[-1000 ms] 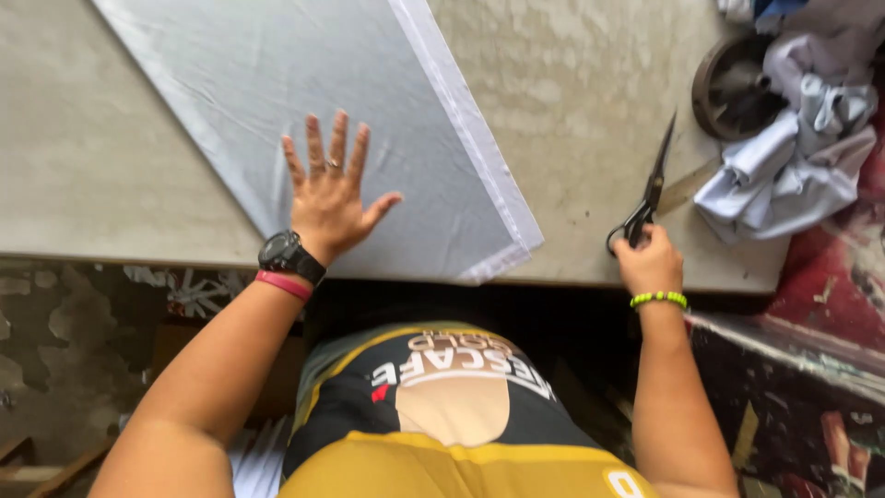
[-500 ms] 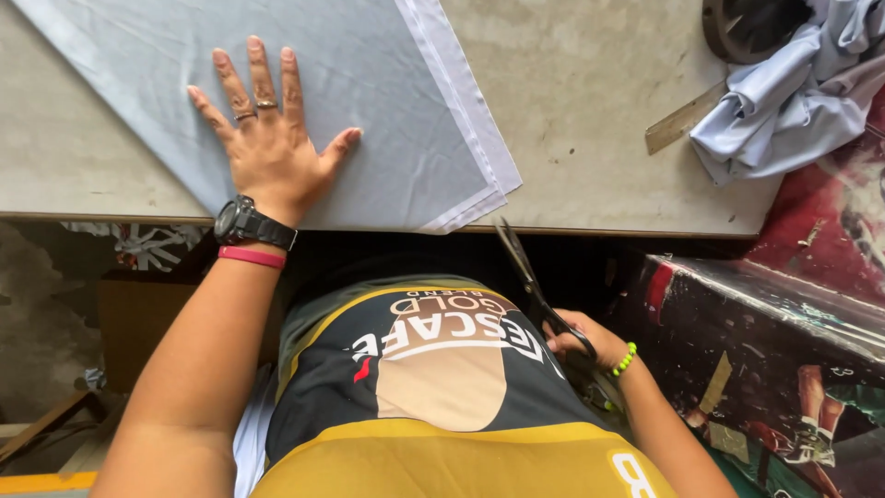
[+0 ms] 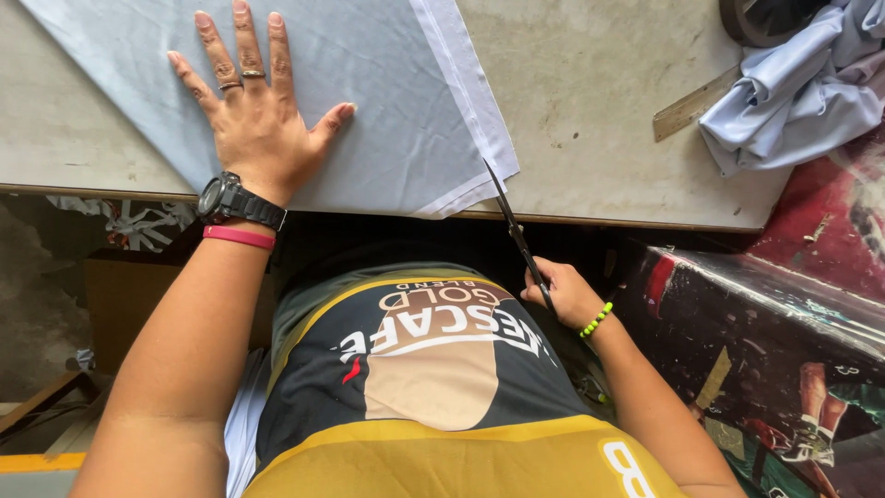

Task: Cutting a large piece of grey fabric into multiple smaller rectangular strips using scissors.

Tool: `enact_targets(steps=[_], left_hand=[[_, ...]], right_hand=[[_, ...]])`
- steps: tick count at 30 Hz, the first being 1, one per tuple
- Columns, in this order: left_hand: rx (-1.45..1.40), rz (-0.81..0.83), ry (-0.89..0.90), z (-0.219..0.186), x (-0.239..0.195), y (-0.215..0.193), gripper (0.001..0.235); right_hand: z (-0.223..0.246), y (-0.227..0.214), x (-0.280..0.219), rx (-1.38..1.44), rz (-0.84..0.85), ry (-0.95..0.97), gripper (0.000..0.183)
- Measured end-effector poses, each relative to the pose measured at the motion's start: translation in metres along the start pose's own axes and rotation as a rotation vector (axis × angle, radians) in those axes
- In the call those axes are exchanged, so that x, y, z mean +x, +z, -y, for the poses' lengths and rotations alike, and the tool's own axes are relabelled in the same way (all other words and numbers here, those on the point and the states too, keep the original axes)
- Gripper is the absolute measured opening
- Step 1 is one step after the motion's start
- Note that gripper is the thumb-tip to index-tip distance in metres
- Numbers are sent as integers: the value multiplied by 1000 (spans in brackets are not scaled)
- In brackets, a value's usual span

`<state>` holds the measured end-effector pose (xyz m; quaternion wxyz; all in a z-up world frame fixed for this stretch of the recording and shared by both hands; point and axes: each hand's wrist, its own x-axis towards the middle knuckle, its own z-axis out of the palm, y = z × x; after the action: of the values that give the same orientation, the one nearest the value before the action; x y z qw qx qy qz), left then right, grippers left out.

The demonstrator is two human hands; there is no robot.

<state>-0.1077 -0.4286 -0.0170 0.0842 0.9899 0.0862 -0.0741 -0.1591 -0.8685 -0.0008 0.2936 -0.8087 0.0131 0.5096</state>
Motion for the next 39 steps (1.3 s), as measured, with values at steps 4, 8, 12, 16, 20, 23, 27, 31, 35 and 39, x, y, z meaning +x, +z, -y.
enact_targets(steps=[4,8,12,16,20,23,27,31,35,39], left_hand=[[6,-39,18,0,0,3,106],[8,-37,15,0,0,2,106],[-15,-4,6,-1,0,-2,106],[-25,-7,2,-2,-1,-4,106],[-24,39,-15,-4,1,-6,106],[-26,23,-8,-4,-1,-7,106],[-9,7,6,-4,0,-6,106],[-26,-7,10,-3,1,-5,106],[-40,45,-9,-5,0,-8,106],[-6,22,1,-5,0,-8,106]], right_hand=[[0,2,0,16,-15,15,21],[-14,6,3,23,-68,-7,22],[-9,4,-3,41,-78,-3,26],[-18,-6,-13,38,3,-1,29],[-48,-21,-38,202,190,95,23],[-60,-24,-34,315,308,57,16],[-42,-22,-6,354,346,-41,18],[-30,-22,-7,300,238,-17,14],[-34,-19,-13,247,202,-11,14],[-11,-14,-1,190,137,-42,16]])
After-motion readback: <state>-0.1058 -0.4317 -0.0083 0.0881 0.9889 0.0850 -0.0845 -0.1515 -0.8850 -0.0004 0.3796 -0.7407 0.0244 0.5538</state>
